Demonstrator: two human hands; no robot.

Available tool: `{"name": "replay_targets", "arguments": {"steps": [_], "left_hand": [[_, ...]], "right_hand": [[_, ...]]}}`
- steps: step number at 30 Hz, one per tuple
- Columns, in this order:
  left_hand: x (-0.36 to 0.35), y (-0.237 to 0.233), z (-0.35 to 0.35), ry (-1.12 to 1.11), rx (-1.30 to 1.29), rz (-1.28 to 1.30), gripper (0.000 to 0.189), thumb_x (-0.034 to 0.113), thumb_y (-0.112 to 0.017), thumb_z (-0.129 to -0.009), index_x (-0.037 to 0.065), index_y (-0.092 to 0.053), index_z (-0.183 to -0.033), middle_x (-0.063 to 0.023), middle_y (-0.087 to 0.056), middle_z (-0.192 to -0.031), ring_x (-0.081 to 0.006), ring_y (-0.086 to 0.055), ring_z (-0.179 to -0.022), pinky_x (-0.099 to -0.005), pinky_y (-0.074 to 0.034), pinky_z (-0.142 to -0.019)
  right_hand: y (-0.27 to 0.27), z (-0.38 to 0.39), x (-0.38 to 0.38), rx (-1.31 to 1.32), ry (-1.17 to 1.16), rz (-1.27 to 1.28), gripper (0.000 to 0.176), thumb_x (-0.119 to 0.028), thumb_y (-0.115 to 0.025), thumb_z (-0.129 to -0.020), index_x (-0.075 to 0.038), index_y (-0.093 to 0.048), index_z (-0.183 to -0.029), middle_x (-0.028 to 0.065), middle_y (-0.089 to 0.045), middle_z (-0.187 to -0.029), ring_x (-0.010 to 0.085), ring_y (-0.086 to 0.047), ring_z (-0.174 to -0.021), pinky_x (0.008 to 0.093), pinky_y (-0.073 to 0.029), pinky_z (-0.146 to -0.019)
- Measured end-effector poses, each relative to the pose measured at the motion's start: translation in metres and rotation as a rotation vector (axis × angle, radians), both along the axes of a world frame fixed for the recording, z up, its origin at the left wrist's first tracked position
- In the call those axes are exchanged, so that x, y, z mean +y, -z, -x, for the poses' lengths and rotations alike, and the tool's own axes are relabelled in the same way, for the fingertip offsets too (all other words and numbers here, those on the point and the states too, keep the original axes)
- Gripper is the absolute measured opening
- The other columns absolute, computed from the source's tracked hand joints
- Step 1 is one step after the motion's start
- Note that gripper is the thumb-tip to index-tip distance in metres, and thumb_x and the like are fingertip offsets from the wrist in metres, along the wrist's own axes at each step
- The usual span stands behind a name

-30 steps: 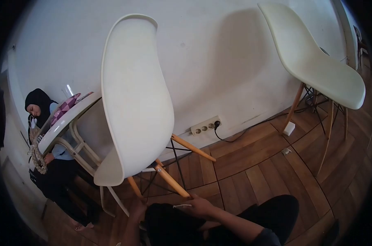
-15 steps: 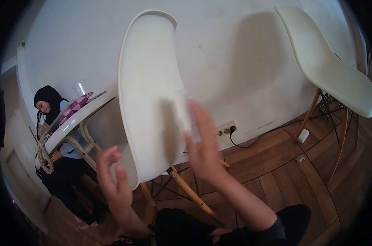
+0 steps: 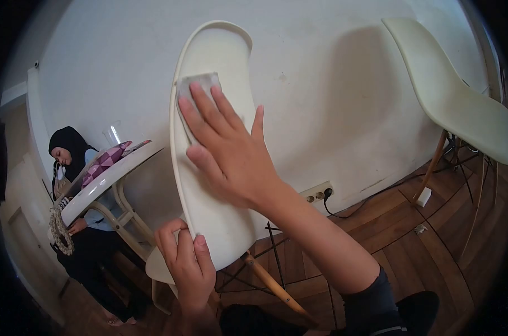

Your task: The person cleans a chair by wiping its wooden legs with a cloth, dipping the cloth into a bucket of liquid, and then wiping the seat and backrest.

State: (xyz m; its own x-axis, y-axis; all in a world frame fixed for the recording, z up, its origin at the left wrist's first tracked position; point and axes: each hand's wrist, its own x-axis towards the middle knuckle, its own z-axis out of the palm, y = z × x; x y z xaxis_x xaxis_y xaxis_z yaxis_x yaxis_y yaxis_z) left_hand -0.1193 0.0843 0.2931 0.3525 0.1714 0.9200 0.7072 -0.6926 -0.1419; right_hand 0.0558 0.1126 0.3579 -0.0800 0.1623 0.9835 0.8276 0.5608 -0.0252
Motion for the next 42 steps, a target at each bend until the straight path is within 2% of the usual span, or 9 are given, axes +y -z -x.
{"name": "replay_targets", "arguments": {"steps": [3, 5, 8, 11, 17, 26, 33, 37, 42], "left_hand": [[0.001, 0.001, -0.001, 0.020, -0.011, -0.022, 0.024, 0.017, -0.050, -0.089, -0.003, -0.050, -0.076, -0.0149, -0.045, -0.103, -0.0338, -0.042, -0.097, -0.0450, -0.035, -0.083], [0.002, 0.001, 0.000, 0.016, -0.005, -0.040, 0.024, 0.017, -0.050, -0.089, -0.003, -0.050, -0.077, -0.0152, -0.044, -0.104, -0.0342, -0.042, -0.097, -0.0454, -0.036, -0.083], [0.001, 0.001, 0.000, 0.006, -0.005, -0.063, 0.023, 0.016, -0.050, -0.089, -0.004, -0.050, -0.077, -0.0155, -0.044, -0.105, -0.0347, -0.042, -0.098, -0.0457, -0.036, -0.083], [0.001, 0.002, -0.001, 0.002, -0.001, -0.061, 0.022, 0.014, -0.049, -0.088, -0.006, -0.050, -0.079, -0.0164, -0.044, -0.104, -0.0339, -0.041, -0.098, -0.0447, -0.035, -0.084], [0.000, 0.001, 0.000, -0.004, -0.004, -0.055, 0.021, 0.014, -0.050, -0.087, -0.005, -0.051, -0.078, -0.0153, -0.046, -0.102, -0.0347, -0.041, -0.097, -0.0465, -0.034, -0.084], [-0.001, 0.003, 0.000, 0.004, -0.021, -0.031, 0.023, 0.015, -0.047, -0.088, -0.007, -0.051, -0.084, -0.0162, -0.045, -0.103, -0.0336, -0.042, -0.097, -0.0444, -0.034, -0.086], [-0.002, 0.003, -0.001, 0.013, -0.026, -0.023, 0.020, 0.013, -0.049, -0.087, -0.006, -0.052, -0.082, -0.0143, -0.046, -0.102, -0.0339, -0.042, -0.096, -0.0446, -0.035, -0.083], [-0.002, 0.004, -0.001, -0.007, -0.012, -0.030, 0.020, 0.014, -0.049, -0.087, -0.006, -0.053, -0.083, -0.0146, -0.047, -0.102, -0.0340, -0.042, -0.095, -0.0452, -0.036, -0.083], [-0.001, 0.004, -0.002, 0.021, -0.030, -0.020, 0.022, 0.015, -0.047, -0.089, -0.006, -0.052, -0.083, -0.0158, -0.048, -0.101, -0.0349, -0.043, -0.094, -0.0459, -0.036, -0.082]], "right_hand": [[0.007, 0.004, 0.001, 0.048, -0.048, -0.038, 0.065, -0.050, -0.033, -0.092, -0.016, -0.023, -0.146, 0.0064, -0.015, -0.154, 0.0310, -0.010, -0.142, 0.0741, -0.015, -0.095], [0.047, 0.019, -0.011, 0.010, -0.128, 0.075, 0.072, -0.060, -0.014, -0.092, -0.013, -0.029, -0.144, 0.0129, -0.021, -0.152, 0.0372, -0.014, -0.140, 0.0678, -0.002, -0.102], [0.112, 0.039, -0.018, 0.030, -0.196, 0.097, 0.067, -0.059, -0.023, -0.091, -0.018, -0.034, -0.143, 0.0055, -0.024, -0.151, 0.0290, -0.016, -0.141, 0.0722, -0.003, -0.099], [0.100, 0.024, -0.020, -0.106, -0.008, 0.101, 0.070, -0.063, -0.019, -0.090, -0.020, -0.039, -0.140, 0.0038, -0.028, -0.150, 0.0266, -0.019, -0.140, 0.0719, 0.003, -0.098], [0.021, 0.010, -0.008, 0.013, -0.006, 0.008, 0.061, -0.051, -0.034, -0.092, -0.018, -0.034, -0.143, 0.0038, -0.024, -0.152, 0.0265, -0.017, -0.141, 0.0745, -0.013, -0.095], [0.108, 0.034, -0.025, -0.037, -0.136, 0.096, 0.065, -0.057, -0.025, -0.092, -0.017, -0.035, -0.142, 0.0038, -0.025, -0.151, 0.0274, -0.019, -0.141, 0.0737, -0.009, -0.096], [0.002, -0.001, 0.000, -0.035, 0.006, -0.044, 0.063, -0.047, -0.040, -0.092, -0.016, -0.027, -0.145, 0.0054, -0.019, -0.153, 0.0293, -0.012, -0.142, 0.0755, -0.015, -0.094], [0.023, 0.012, -0.009, 0.025, -0.061, -0.045, 0.062, -0.047, -0.037, -0.093, -0.014, -0.027, -0.145, 0.0047, -0.019, -0.153, 0.0296, -0.013, -0.141, 0.0743, -0.016, -0.095], [0.104, 0.031, -0.018, -0.056, -0.192, 0.064, 0.061, -0.054, -0.024, -0.094, -0.018, -0.035, -0.142, 0.0021, -0.026, -0.151, 0.0260, -0.016, -0.141, 0.0730, -0.004, -0.098]]}}
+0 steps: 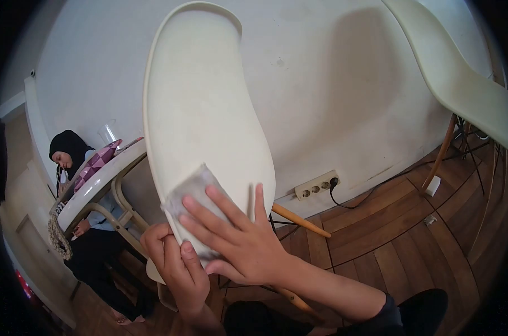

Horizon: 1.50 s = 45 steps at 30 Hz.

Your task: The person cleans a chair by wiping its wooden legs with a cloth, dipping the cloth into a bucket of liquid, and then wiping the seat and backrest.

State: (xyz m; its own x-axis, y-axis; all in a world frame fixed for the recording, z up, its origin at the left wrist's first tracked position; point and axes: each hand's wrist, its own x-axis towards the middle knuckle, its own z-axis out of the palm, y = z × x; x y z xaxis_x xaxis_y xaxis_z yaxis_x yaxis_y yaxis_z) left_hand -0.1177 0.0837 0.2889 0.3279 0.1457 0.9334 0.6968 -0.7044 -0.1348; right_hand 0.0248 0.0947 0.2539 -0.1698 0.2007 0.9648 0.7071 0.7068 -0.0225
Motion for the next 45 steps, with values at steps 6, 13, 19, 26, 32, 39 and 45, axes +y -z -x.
{"name": "replay_targets", "arguments": {"steps": [6, 13, 19, 26, 32, 39, 45], "left_hand": [[0.000, 0.000, -0.002, -0.032, 0.006, -0.001, 0.021, 0.014, -0.047, -0.088, -0.006, -0.052, -0.084, -0.0168, -0.048, -0.100, -0.0354, -0.043, -0.093, -0.0466, -0.036, -0.082], [-0.003, -0.001, 0.000, -0.081, 0.067, 0.008, 0.026, 0.013, -0.037, -0.093, -0.010, -0.050, -0.095, -0.0170, -0.045, -0.099, -0.0308, -0.045, -0.094, -0.0399, -0.037, -0.081], [-0.002, -0.001, -0.001, -0.072, 0.064, -0.010, 0.025, 0.013, -0.038, -0.093, -0.010, -0.050, -0.094, -0.0173, -0.045, -0.099, -0.0312, -0.046, -0.092, -0.0397, -0.037, -0.081], [-0.002, 0.000, -0.001, -0.019, 0.002, 0.025, 0.022, 0.014, -0.045, -0.089, -0.006, -0.052, -0.082, -0.0158, -0.050, -0.098, -0.0338, -0.044, -0.090, -0.0448, -0.037, -0.080], [-0.003, 0.000, -0.003, -0.031, 0.000, -0.001, 0.023, 0.014, -0.045, -0.091, -0.006, -0.052, -0.082, -0.0155, -0.050, -0.097, -0.0335, -0.044, -0.090, -0.0447, -0.037, -0.079], [-0.002, 0.000, -0.003, -0.042, 0.000, -0.004, 0.024, 0.015, -0.044, -0.091, -0.005, -0.052, -0.081, -0.0154, -0.049, -0.096, -0.0334, -0.044, -0.090, -0.0449, -0.037, -0.079], [-0.003, 0.000, -0.004, -0.061, -0.010, 0.016, 0.024, 0.015, -0.043, -0.091, -0.005, -0.052, -0.081, -0.0155, -0.049, -0.096, -0.0331, -0.044, -0.090, -0.0446, -0.037, -0.080]], "right_hand": [[-0.053, -0.025, 0.014, -0.033, 0.160, -0.055, 0.058, -0.050, -0.021, -0.096, -0.019, -0.034, -0.143, 0.0060, -0.028, -0.150, 0.0284, -0.020, -0.140, 0.0690, 0.001, -0.101], [-0.113, -0.043, 0.037, 0.277, 0.074, -0.110, 0.056, -0.040, -0.032, -0.095, -0.016, -0.027, -0.145, 0.0092, -0.022, -0.152, 0.0330, -0.019, -0.139, 0.0648, -0.013, -0.104], [-0.038, -0.032, 0.017, 0.149, 0.067, -0.002, 0.060, -0.041, -0.042, -0.092, -0.012, -0.030, -0.143, 0.0098, -0.026, -0.150, 0.0319, -0.023, -0.138, 0.0708, -0.019, -0.098], [-0.108, -0.050, 0.039, 0.258, 0.094, -0.079, 0.065, -0.042, -0.045, -0.090, -0.012, -0.027, -0.145, 0.0101, -0.026, -0.150, 0.0328, -0.022, -0.138, 0.0698, -0.018, -0.098], [-0.012, -0.021, 0.019, 0.203, 0.044, 0.040, 0.068, -0.046, -0.044, -0.090, -0.010, -0.025, -0.145, 0.0100, -0.022, -0.151, 0.0338, -0.019, -0.139, 0.0706, -0.018, -0.098], [-0.080, -0.048, 0.039, 0.181, 0.122, 0.023, 0.067, -0.049, -0.040, -0.091, -0.014, -0.024, -0.146, 0.0104, -0.023, -0.151, 0.0315, -0.018, -0.140, 0.0717, -0.015, -0.098], [-0.078, -0.053, 0.045, 0.227, 0.115, -0.017, 0.068, -0.050, -0.041, -0.091, -0.014, -0.024, -0.146, 0.0108, -0.021, -0.152, 0.0329, -0.017, -0.140, 0.0685, -0.015, -0.101]]}}
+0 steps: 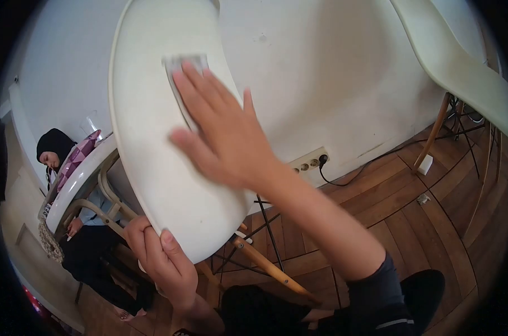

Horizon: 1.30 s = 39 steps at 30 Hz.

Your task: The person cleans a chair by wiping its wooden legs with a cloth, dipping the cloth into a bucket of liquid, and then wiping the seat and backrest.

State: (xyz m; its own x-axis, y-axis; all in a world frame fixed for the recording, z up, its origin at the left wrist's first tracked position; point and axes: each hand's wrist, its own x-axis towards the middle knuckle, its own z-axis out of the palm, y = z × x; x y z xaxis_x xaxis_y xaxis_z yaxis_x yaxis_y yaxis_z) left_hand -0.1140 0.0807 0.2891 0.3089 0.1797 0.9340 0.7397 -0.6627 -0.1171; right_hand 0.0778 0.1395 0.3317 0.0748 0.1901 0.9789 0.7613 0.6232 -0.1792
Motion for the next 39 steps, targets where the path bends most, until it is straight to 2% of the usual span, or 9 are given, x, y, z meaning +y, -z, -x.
{"name": "replay_targets", "arguments": {"steps": [7, 10, 14, 19, 26, 30, 32, 34, 39], "left_hand": [[0.002, 0.000, 0.002, 0.021, 0.000, -0.001, 0.023, 0.015, -0.044, -0.090, -0.006, -0.052, -0.083, -0.0165, -0.049, -0.096, -0.0337, -0.044, -0.091, -0.0448, -0.037, -0.080], [0.002, 0.001, 0.005, -0.035, 0.072, -0.031, 0.026, 0.013, -0.037, -0.094, -0.010, -0.050, -0.092, -0.0179, -0.046, -0.098, -0.0314, -0.047, -0.091, -0.0395, -0.038, -0.079], [0.004, 0.002, 0.004, 0.016, 0.023, -0.025, 0.027, 0.015, -0.040, -0.093, -0.009, -0.051, -0.089, -0.0178, -0.048, -0.097, -0.0324, -0.046, -0.091, -0.0417, -0.038, -0.079], [0.005, 0.003, 0.004, 0.046, 0.005, -0.010, 0.027, 0.017, -0.043, -0.092, -0.007, -0.052, -0.085, -0.0174, -0.049, -0.095, -0.0335, -0.045, -0.088, -0.0438, -0.037, -0.079], [0.005, 0.003, 0.004, 0.049, -0.010, -0.009, 0.028, 0.018, -0.043, -0.092, -0.008, -0.052, -0.088, -0.0177, -0.050, -0.097, -0.0332, -0.045, -0.090, -0.0432, -0.037, -0.079], [0.005, 0.003, 0.005, 0.063, -0.011, -0.003, 0.031, 0.019, -0.042, -0.094, -0.010, -0.052, -0.091, -0.0184, -0.049, -0.098, -0.0328, -0.046, -0.090, -0.0418, -0.038, -0.078], [0.008, 0.005, 0.005, 0.068, -0.026, -0.006, 0.033, 0.021, -0.041, -0.095, -0.010, -0.053, -0.092, -0.0187, -0.049, -0.099, -0.0324, -0.047, -0.090, -0.0416, -0.039, -0.077], [0.008, 0.006, 0.006, 0.073, -0.032, -0.008, 0.035, 0.022, -0.040, -0.096, -0.010, -0.053, -0.093, -0.0190, -0.049, -0.099, -0.0321, -0.048, -0.090, -0.0414, -0.039, -0.077], [0.006, 0.006, 0.003, 0.003, -0.073, -0.017, 0.042, 0.027, -0.033, -0.098, -0.009, -0.053, -0.091, -0.0195, -0.048, -0.099, -0.0299, -0.051, -0.087, -0.0395, -0.041, -0.074]], "right_hand": [[0.193, 0.080, -0.037, -0.013, -0.164, 0.236, 0.067, -0.055, -0.037, -0.091, -0.014, -0.030, -0.143, 0.0126, -0.021, -0.151, 0.0354, -0.013, -0.140, 0.0735, -0.002, -0.098], [0.227, 0.094, -0.022, -0.074, -0.104, 0.255, 0.065, -0.057, -0.031, -0.092, -0.015, -0.033, -0.142, 0.0120, -0.023, -0.151, 0.0360, -0.013, -0.140, 0.0746, 0.003, -0.097], [0.198, 0.094, -0.006, 0.046, -0.063, 0.016, 0.066, -0.058, -0.026, -0.092, -0.015, -0.036, -0.140, 0.0102, -0.025, -0.150, 0.0364, -0.015, -0.140, 0.0747, 0.003, -0.096], [0.097, 0.060, -0.030, 0.024, -0.004, 0.084, 0.073, -0.063, -0.020, -0.090, -0.014, -0.036, -0.141, 0.0102, -0.027, -0.149, 0.0370, -0.016, -0.139, 0.0728, -0.001, -0.098], [0.200, 0.126, -0.036, 0.078, -0.053, 0.105, 0.070, -0.066, -0.023, -0.087, -0.023, -0.036, -0.142, 0.0052, -0.028, -0.150, 0.0340, -0.017, -0.140, 0.0726, -0.001, -0.099], [0.154, 0.094, -0.036, 0.002, -0.025, 0.088, 0.067, -0.064, -0.022, -0.089, -0.025, -0.037, -0.141, 0.0032, -0.029, -0.149, 0.0309, -0.018, -0.140, 0.0727, 0.002, -0.098], [0.107, 0.075, -0.045, -0.036, -0.010, 0.112, 0.073, -0.065, -0.015, -0.090, -0.017, -0.043, -0.137, 0.0104, -0.032, -0.147, 0.0401, -0.020, -0.138, 0.0703, 0.003, -0.101], [0.088, 0.078, -0.041, 0.000, -0.039, 0.098, 0.074, -0.065, -0.013, -0.089, -0.017, -0.043, -0.137, 0.0103, -0.032, -0.147, 0.0396, -0.020, -0.138, 0.0698, 0.003, -0.101], [0.142, 0.111, -0.042, 0.081, -0.118, 0.089, 0.073, -0.065, -0.014, -0.090, -0.018, -0.040, -0.139, 0.0084, -0.028, -0.149, 0.0380, -0.016, -0.139, 0.0713, 0.005, -0.100]]}}
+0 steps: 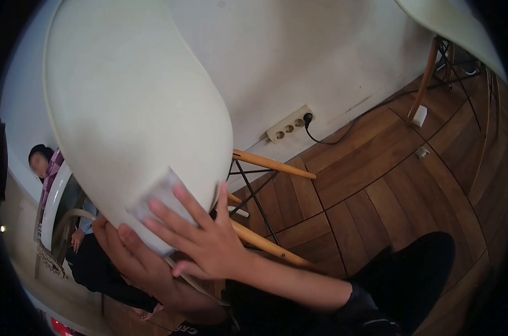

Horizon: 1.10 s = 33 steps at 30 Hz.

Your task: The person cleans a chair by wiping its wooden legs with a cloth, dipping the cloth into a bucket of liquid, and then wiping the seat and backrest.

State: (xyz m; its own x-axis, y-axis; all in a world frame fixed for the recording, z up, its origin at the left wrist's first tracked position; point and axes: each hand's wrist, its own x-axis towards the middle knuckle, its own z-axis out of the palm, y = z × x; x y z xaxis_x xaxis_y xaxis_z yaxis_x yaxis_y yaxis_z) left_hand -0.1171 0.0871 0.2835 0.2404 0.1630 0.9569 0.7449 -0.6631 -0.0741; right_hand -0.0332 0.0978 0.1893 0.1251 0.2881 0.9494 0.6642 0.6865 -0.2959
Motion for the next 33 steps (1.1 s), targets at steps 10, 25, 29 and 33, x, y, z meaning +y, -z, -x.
{"name": "replay_targets", "arguments": {"steps": [10, 25, 29, 33], "left_hand": [[-0.002, 0.006, 0.009, -0.139, -0.032, 0.048, 0.046, 0.027, -0.036, -0.100, -0.014, -0.044, -0.120, -0.0237, -0.045, -0.127, -0.0313, -0.046, -0.113, -0.0374, -0.035, -0.097], [0.001, 0.011, -0.006, -0.142, -0.322, 0.018, 0.048, 0.029, -0.036, -0.100, -0.010, -0.044, -0.127, -0.0250, -0.054, -0.120, -0.0280, -0.056, -0.104, -0.0347, -0.044, -0.089], [0.001, 0.012, 0.000, -0.169, -0.288, 0.021, 0.049, 0.030, -0.036, -0.100, -0.009, -0.044, -0.129, -0.0251, -0.053, -0.121, -0.0278, -0.056, -0.104, -0.0338, -0.045, -0.087], [0.004, 0.014, 0.000, -0.237, -0.364, 0.013, 0.052, 0.033, -0.037, -0.100, -0.010, -0.043, -0.128, -0.0252, -0.052, -0.123, -0.0285, -0.055, -0.106, -0.0341, -0.044, -0.089]], "right_hand": [[0.020, -0.014, 0.034, 0.336, -0.127, 0.109, 0.067, -0.056, -0.026, -0.093, -0.017, -0.019, -0.147, 0.0122, -0.011, -0.153, 0.0352, -0.005, -0.141, 0.0730, 0.001, -0.099], [0.038, -0.020, 0.047, -0.016, 0.142, -0.050, 0.080, -0.069, -0.018, -0.087, -0.016, -0.018, -0.147, 0.0125, -0.010, -0.153, 0.0384, -0.007, -0.140, 0.0735, 0.006, -0.097], [0.029, -0.070, 0.092, 0.551, -0.393, 0.353, 0.066, -0.047, -0.026, -0.094, -0.015, -0.005, -0.148, 0.0110, -0.003, -0.155, 0.0327, -0.004, -0.142, 0.0644, 0.001, -0.105], [0.025, -0.044, 0.077, 0.769, -0.603, 0.298, 0.071, -0.025, -0.038, -0.092, -0.009, 0.004, -0.147, 0.0146, 0.004, -0.154, 0.0342, 0.000, -0.142, 0.0600, -0.004, -0.108]]}}
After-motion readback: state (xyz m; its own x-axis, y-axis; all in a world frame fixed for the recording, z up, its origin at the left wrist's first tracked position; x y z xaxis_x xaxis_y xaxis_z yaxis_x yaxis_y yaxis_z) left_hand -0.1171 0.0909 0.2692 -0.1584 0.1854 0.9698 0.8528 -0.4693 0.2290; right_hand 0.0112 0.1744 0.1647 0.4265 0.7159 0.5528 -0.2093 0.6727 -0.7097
